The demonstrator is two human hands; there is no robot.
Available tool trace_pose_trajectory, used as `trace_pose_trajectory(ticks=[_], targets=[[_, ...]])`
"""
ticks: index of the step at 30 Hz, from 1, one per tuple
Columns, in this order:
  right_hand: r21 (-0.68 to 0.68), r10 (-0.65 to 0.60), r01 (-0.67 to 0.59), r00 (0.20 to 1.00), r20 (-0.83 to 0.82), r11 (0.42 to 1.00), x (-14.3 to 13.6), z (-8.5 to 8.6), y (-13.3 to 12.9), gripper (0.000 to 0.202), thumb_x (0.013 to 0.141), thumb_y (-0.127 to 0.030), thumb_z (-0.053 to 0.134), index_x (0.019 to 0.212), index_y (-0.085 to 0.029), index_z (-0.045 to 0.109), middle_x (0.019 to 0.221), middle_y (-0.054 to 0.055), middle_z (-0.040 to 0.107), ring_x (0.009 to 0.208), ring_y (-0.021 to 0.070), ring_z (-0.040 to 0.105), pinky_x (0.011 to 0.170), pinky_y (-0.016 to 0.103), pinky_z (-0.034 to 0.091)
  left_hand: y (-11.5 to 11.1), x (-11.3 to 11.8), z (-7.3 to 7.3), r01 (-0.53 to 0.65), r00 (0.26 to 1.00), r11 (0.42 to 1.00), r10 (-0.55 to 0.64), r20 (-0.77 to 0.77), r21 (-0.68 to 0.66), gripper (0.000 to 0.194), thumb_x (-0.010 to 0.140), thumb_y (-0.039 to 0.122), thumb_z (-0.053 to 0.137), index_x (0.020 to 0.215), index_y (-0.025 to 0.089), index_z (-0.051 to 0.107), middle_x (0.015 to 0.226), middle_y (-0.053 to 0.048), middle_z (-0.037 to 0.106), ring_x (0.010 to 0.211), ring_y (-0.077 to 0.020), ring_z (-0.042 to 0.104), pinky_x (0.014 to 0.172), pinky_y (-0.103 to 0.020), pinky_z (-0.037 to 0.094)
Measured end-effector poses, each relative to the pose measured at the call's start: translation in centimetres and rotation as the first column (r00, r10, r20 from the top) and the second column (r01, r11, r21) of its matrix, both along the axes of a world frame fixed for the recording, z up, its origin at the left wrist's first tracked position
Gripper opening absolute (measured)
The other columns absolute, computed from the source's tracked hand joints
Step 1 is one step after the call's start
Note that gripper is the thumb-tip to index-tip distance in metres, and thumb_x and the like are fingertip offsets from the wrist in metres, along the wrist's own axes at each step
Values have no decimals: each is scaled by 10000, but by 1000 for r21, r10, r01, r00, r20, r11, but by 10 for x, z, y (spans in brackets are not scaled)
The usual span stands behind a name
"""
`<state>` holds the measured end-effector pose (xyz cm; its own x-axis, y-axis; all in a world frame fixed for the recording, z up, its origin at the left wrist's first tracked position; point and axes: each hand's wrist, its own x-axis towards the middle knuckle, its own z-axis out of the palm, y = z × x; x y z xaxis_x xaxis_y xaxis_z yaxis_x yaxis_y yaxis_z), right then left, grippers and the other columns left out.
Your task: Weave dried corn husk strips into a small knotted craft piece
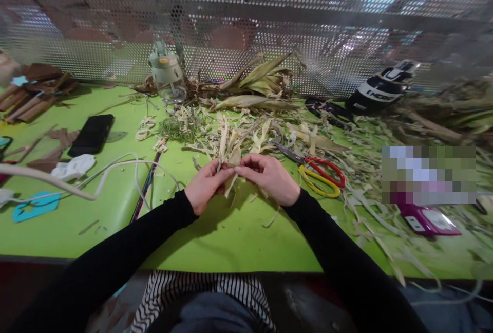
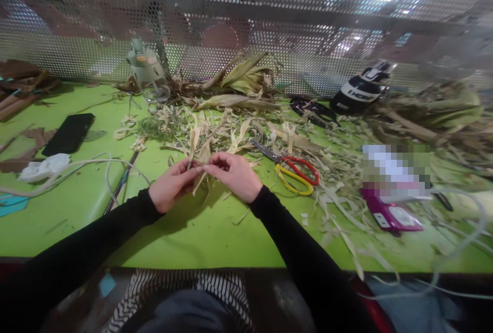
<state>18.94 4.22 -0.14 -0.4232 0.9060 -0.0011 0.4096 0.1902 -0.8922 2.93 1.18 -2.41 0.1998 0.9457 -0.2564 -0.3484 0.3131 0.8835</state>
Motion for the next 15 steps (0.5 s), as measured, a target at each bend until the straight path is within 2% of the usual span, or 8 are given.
trace_pose_trajectory(ticks=[8, 15], targets=[[24, -14, 12, 997, 74, 1000, -3, 2, -4, 244, 760, -391, 598, 698, -162, 543, 609, -33, 521, 518, 72, 418, 496, 212, 339, 1, 0, -3, -11, 1000, 1000, 12, -9, 25, 233, 708, 296, 677, 786, 148, 515, 570, 75, 425, 444, -27, 344, 407, -146, 276], [52, -14, 8, 994, 107, 999, -3, -1, -6, 174, 765, -320, 556, 723, -156, 599, 647, -1, 592, 537, 88, 474, 513, 217, 384, 4, -5, -9, 54, 969, 991, -23, -247, 122, 229, 739, 335, 648, 836, 153, 550, 568, 76, 412, 425, -31, 309, 410, -160, 305]])
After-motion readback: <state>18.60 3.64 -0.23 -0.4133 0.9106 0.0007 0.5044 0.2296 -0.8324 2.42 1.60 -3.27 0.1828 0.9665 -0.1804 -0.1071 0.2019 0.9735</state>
